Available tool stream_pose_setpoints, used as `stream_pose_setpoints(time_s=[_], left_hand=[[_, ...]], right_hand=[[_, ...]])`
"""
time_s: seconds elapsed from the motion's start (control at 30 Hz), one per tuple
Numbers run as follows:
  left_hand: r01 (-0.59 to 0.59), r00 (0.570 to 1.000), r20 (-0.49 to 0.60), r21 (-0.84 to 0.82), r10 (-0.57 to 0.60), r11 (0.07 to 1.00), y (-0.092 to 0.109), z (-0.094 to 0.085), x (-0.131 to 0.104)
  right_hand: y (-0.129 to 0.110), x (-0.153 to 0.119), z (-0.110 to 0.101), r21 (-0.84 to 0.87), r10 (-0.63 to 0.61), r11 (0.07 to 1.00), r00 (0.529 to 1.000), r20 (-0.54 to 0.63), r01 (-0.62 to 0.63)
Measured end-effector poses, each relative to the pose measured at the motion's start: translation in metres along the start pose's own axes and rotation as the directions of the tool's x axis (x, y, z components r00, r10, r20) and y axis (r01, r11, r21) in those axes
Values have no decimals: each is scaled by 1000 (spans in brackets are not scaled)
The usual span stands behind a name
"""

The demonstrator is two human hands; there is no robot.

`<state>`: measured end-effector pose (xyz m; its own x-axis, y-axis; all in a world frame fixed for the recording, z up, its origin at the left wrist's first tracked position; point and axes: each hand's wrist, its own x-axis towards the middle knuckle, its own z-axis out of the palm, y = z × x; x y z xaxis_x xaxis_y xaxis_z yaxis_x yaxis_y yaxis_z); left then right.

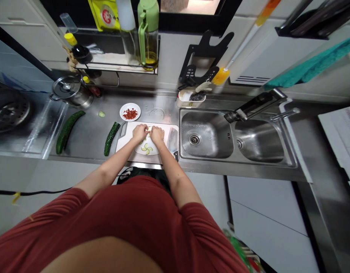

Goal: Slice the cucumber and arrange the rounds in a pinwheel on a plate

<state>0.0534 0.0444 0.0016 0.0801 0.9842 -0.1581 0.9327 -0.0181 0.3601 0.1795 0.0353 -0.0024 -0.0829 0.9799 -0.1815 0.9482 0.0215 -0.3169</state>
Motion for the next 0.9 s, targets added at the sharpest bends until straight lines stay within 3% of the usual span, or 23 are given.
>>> stream_pose_setpoints(time_s=[0.27, 0.6, 0.9], left_hand=[[39, 999, -16, -58, -40, 998, -1, -4, 0], [131, 984, -100, -145, -146, 981, -22, -8, -8], [179, 976, -97, -171, -197, 969, -32, -12, -12]], right_hand=[[5, -2, -1, 78, 5, 997, 999, -48, -2], [26, -12, -1, 207, 76, 977, 990, -123, -49], [12, -43, -2, 267, 15, 963, 993, -120, 18]])
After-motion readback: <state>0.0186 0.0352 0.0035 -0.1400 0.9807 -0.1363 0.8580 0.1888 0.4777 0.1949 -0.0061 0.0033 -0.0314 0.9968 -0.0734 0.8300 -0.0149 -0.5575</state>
